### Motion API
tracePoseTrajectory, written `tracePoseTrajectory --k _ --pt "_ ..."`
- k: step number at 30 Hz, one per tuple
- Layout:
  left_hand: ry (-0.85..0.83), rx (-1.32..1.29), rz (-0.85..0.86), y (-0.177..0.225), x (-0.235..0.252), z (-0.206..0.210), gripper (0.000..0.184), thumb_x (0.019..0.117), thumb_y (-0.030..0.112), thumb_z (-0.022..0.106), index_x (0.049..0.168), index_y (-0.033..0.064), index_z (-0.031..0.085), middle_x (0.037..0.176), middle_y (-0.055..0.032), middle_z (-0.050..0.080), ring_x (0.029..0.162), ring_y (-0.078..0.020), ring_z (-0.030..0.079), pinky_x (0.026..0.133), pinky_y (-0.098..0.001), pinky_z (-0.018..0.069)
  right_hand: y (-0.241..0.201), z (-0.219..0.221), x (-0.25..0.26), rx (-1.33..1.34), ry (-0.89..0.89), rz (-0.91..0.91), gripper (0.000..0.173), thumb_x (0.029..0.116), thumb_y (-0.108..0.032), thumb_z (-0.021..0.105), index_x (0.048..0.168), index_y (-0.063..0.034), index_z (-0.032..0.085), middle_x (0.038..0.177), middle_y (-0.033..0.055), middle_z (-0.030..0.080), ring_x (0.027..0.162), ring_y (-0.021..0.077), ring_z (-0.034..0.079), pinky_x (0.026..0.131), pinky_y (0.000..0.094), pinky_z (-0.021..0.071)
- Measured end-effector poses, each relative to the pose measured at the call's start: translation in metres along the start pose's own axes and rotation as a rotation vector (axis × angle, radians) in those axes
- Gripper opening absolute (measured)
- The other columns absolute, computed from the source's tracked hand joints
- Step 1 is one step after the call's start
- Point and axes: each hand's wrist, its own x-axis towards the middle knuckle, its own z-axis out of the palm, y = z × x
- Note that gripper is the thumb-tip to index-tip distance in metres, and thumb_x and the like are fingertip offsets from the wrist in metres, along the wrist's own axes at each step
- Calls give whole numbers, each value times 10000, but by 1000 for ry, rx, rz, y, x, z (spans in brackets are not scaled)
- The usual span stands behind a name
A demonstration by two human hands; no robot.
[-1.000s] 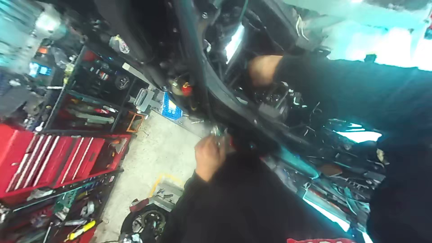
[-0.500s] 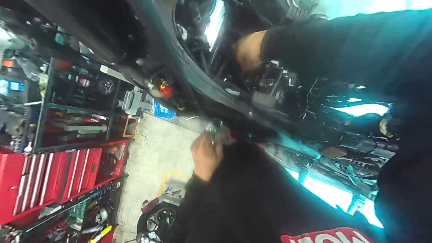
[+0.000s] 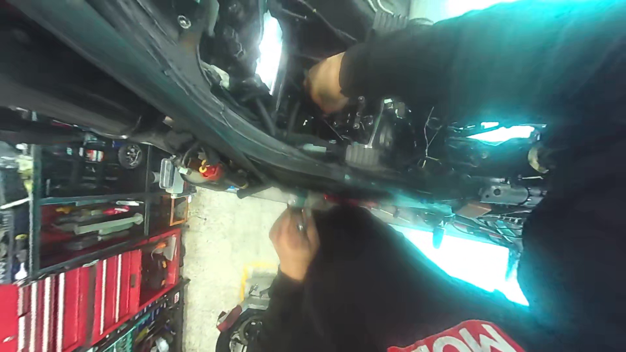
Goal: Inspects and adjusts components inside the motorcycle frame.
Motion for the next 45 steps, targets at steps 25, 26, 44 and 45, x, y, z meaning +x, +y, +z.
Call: tracePoseTrajectory --k 25,26,44,45 --pt "-35 81 -7 6 2 3 377 1018 272 530 723 65 642 702 -76 650 619 -196 640 560 -357 529 -9 -28 -87 361 65 7 193 945 -162 678 1015 18 680 1036 251 677 1036 453 660 848 667 507" --pt "-33 84 -5 6 2 3 384 1022 274 526 720 65 637 700 -77 647 618 -196 639 557 -358 527 -9 -31 -88 356 51 0 209 966 -170 658 1029 29 667 1048 260 671 1041 458 657 846 669 500" --pt "35 55 -59 2 -5 4 325 1001 254 554 756 63 651 723 -67 661 641 -177 651 583 -343 545 -14 -49 -84 233 -61 -11 226 971 -182 668 1070 21 679 1061 247 686 1045 429 669 873 649 505" --pt "33 51 -61 2 -5 4 325 1002 254 555 756 64 649 720 -66 658 637 -176 647 581 -342 543 -15 -49 -84 220 -67 -16 220 969 -180 670 1069 16 678 1055 241 687 1041 424 671 868 645 508"
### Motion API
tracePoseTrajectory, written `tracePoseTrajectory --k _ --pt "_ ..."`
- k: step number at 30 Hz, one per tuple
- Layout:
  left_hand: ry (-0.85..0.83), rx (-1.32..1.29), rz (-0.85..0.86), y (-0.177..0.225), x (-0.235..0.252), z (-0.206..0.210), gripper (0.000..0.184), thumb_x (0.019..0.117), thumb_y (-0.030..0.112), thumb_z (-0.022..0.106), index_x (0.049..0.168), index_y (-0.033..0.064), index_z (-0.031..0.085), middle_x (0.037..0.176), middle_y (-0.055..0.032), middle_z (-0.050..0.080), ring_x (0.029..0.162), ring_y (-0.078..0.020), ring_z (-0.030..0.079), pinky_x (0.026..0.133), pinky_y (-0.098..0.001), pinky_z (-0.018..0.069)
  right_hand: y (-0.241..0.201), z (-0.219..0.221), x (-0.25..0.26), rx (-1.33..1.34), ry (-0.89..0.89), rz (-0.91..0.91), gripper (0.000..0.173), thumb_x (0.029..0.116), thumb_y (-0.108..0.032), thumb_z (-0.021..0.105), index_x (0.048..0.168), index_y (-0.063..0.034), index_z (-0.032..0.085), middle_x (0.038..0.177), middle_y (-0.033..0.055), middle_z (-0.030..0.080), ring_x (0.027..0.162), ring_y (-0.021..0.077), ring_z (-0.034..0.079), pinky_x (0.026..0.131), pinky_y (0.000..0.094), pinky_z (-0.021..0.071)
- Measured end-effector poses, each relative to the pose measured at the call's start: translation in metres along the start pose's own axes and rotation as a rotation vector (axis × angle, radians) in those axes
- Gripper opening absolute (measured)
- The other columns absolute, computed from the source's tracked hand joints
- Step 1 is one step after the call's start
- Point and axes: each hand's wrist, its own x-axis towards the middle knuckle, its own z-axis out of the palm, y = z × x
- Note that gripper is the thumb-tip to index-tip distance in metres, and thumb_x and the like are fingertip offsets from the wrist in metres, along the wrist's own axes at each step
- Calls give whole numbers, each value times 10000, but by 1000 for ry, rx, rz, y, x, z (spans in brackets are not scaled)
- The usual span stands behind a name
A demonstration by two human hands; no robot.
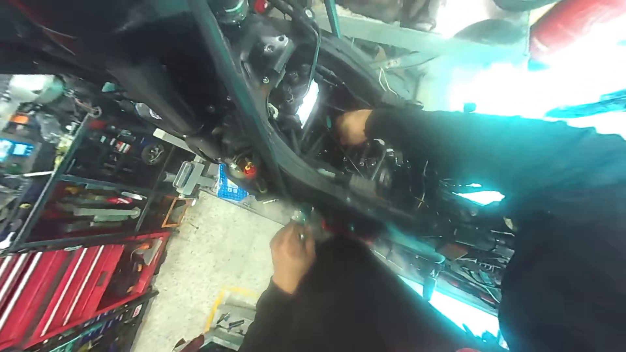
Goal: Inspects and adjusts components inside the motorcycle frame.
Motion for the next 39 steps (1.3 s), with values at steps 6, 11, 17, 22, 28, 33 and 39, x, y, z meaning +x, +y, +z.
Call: tracePoseTrajectory --k 6,11,17,22,28,33,39 --pt "-5 -26 6 -1 1 -2 325 1006 253 551 767 56 649 713 -64 651 628 -166 638 578 -335 544 -9 9 2 -40 110 62 271 937 -158 705 1091 56 646 1092 281 667 1082 472 649 851 677 499" --pt "-8 -34 18 -2 3 -3 353 1012 264 532 752 53 645 719 -79 660 645 -184 655 586 -346 555 -7 11 0 9 146 87 237 921 -151 734 1029 48 666 1045 267 677 1015 460 673 802 664 527" --pt "-10 -25 26 -2 3 -2 357 1010 275 544 744 58 641 712 -77 655 632 -183 649 576 -352 551 10 28 -5 71 295 -41 80 908 -68 693 918 11 694 929 237 686 936 450 682 797 646 541" --pt "-15 27 50 1 3 0 385 1018 291 534 723 71 646 705 -71 655 628 -190 647 567 -361 543 27 35 -3 162 309 -422 120 951 -102 648 946 -89 767 846 115 721 825 322 697 785 585 546" --pt "-11 83 37 4 4 2 398 1019 315 518 736 74 660 696 -61 658 613 -187 643 556 -360 537 -1 27 -5 24 202 -234 107 892 -127 734 869 -27 705 850 187 679 859 405 682 746 648 528" --pt "-3 106 24 4 3 5 407 1018 318 511 731 74 662 695 -59 659 611 -186 646 551 -362 539 1 27 -5 28 172 -251 126 898 -131 723 871 -12 693 881 197 682 894 404 681 773 637 527" --pt "13 100 16 3 2 4 407 1021 319 522 720 77 650 712 -62 661 619 -192 652 556 -367 549 -7 8 1 -68 -1 -232 148 932 -150 711 967 -6 720 981 196 697 991 386 677 862 601 527"
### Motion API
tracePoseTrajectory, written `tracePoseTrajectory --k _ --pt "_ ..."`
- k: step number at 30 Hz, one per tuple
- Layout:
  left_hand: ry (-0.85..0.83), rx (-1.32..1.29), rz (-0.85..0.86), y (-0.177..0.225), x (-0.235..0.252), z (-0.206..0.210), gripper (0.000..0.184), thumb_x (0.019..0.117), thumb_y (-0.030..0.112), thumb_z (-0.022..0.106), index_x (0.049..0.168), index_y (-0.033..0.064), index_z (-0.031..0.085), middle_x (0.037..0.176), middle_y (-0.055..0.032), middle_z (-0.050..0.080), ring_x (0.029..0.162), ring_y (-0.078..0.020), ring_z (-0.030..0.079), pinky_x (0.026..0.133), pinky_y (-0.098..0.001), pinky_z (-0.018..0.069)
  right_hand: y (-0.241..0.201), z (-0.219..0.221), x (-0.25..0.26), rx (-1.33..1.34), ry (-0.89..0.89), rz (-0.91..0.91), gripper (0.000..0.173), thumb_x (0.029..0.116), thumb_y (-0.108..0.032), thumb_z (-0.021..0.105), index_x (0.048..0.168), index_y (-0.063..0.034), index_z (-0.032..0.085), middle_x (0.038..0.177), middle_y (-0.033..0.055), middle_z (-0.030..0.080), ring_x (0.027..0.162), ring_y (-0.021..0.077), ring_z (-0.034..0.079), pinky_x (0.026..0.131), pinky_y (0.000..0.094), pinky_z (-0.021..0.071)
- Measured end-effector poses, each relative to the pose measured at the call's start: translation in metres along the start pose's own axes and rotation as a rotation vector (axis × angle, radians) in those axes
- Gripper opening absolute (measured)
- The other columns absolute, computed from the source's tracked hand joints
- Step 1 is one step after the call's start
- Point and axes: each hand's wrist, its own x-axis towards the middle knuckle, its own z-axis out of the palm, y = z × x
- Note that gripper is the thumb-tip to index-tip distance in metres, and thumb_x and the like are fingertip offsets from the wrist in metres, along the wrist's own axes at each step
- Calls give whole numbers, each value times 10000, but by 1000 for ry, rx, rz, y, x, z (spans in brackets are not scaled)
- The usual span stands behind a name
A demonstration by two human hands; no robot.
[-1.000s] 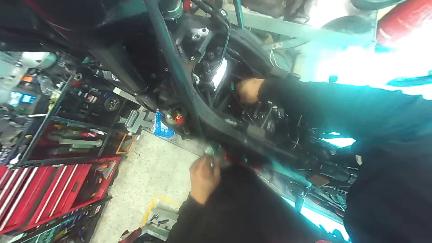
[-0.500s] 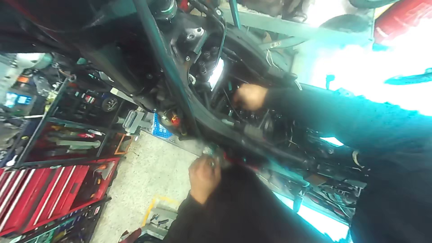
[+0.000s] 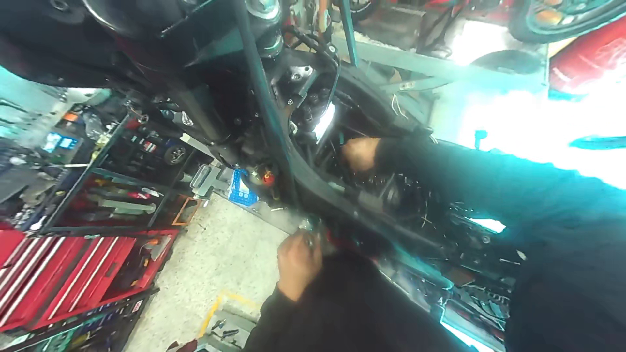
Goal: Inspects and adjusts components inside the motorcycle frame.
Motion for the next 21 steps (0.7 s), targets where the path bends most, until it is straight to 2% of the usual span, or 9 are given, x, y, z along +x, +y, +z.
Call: tracePoseTrajectory --k 3,11,15,21 --pt "-5 -5 -5 0 -1 -1 394 1022 313 527 745 71 671 733 -70 673 647 -198 665 578 -373 560 3 2 6 -5 10 -18 172 940 -182 711 996 -21 725 1009 194 701 1007 388 678 873 612 528" --pt "12 -21 -16 -2 -1 0 386 1018 316 527 754 70 665 731 -65 673 649 -189 667 584 -363 563 5 -2 5 -51 -36 -66 163 957 -157 688 1031 -15 721 1017 202 698 1023 395 674 896 602 521" --pt "3 -16 -7 -2 -1 -1 383 1018 309 523 753 72 666 731 -64 675 649 -187 668 580 -364 563 4 -5 6 -33 -50 -58 147 956 -153 688 993 -15 723 978 190 699 979 372 679 862 589 526" --pt "15 -82 -2 -4 -1 -3 365 1013 295 536 746 75 651 725 -59 663 649 -174 660 591 -351 566 5 -11 6 -48 -81 -67 166 952 -160 694 1018 -9 715 987 186 695 972 364 677 855 583 524"
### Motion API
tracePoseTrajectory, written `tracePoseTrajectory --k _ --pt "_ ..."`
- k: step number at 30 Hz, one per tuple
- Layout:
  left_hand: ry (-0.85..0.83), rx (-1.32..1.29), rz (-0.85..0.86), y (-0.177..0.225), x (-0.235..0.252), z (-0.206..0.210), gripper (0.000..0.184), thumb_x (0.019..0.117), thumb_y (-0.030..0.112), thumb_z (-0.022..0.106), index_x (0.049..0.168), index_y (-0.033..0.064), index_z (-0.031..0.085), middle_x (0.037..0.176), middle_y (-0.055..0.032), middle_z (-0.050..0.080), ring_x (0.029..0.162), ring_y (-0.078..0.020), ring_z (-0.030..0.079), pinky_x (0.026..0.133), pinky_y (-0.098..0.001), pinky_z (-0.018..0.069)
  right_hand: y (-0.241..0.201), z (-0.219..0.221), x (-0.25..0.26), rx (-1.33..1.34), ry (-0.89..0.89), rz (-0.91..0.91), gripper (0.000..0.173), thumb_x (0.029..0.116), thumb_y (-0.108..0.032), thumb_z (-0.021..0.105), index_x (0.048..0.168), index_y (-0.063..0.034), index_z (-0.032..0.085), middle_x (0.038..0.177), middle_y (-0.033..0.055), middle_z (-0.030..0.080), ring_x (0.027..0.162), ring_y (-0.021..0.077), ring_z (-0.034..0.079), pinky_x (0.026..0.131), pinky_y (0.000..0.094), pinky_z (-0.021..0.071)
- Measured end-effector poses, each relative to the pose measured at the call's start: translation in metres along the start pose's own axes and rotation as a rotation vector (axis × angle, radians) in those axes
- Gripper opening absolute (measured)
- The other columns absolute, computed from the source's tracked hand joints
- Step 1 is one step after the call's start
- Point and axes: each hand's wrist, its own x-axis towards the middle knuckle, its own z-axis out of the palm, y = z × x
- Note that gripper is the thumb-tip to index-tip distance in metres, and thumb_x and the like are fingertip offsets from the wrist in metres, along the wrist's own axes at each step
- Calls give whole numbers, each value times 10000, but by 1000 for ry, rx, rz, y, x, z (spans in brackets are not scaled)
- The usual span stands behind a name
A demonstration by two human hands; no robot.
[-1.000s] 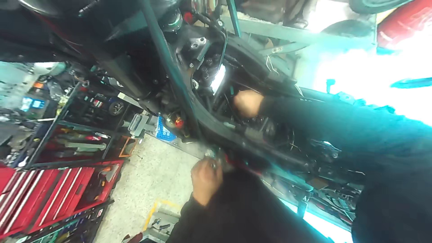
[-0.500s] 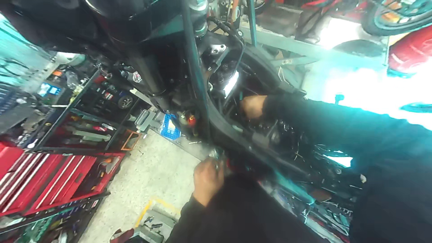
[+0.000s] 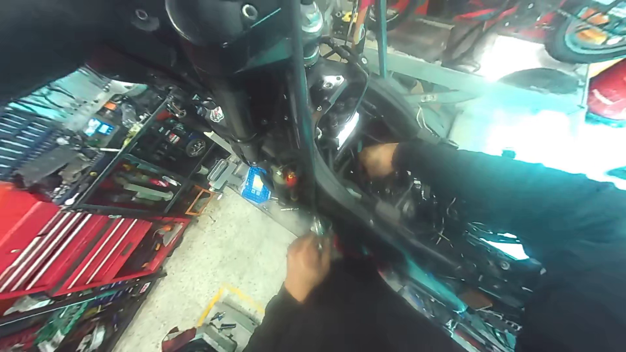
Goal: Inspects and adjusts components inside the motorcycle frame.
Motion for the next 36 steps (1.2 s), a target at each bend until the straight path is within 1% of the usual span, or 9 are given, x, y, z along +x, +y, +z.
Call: tracePoseTrajectory --k 5,10,12,13,15,17,30,33,36 --pt "11 -16 -1 -1 0 1 351 1007 291 542 749 79 648 715 -48 657 643 -165 655 592 -342 566 3 0 2 17 34 -46 86 915 -123 725 926 -38 732 908 145 696 905 328 678 824 552 535" --pt "-8 10 15 -1 1 1 355 999 292 547 735 81 655 713 -48 658 644 -174 658 586 -355 567 -3 17 7 4 150 17 152 896 -170 738 886 -24 697 906 162 684 894 353 686 769 578 553" --pt "-13 27 17 -1 0 2 354 995 300 552 743 82 672 719 -43 667 650 -171 665 588 -356 573 14 59 27 -80 479 -69 233 894 -313 704 839 -87 682 829 117 670 791 328 682 662 573 550" --pt "-11 37 20 -1 0 2 356 997 304 551 743 86 671 717 -40 664 649 -170 662 588 -354 571 29 90 48 -126 835 -187 251 789 -351 705 714 -117 652 667 91 628 591 303 637 472 543 491" --pt "-11 55 23 0 0 2 356 994 302 552 736 88 672 706 -36 661 640 -166 660 583 -351 570 -7 51 6 -36 378 30 162 909 -184 709 907 -23 690 886 178 685 865 393 686 735 621 545" --pt "-20 67 22 1 1 2 356 991 301 552 727 91 667 699 -31 657 630 -167 656 574 -351 565 -28 35 -16 13 255 102 106 916 -69 672 911 37 677 924 231 683 913 435 682 776 640 541" --pt "-9 133 26 5 2 5 418 1003 327 533 671 102 651 699 -30 664 628 -171 662 559 -357 561 -31 64 -17 -41 487 92 138 951 -17 555 893 88 623 952 289 658 902 489 676 725 645 538" --pt "-11 162 27 5 2 6 440 1003 335 527 649 102 645 707 -38 671 626 -183 664 553 -370 559 -27 46 -29 13 537 199 144 968 -28 580 1007 74 673 1094 285 657 946 470 677 774 634 551" --pt "-26 212 35 7 3 8 456 1008 348 513 661 92 659 717 -52 681 624 -198 672 551 -385 563 -22 24 -47 16 514 259 129 923 -65 680 1028 3 710 1052 214 688 940 414 688 783 607 561"
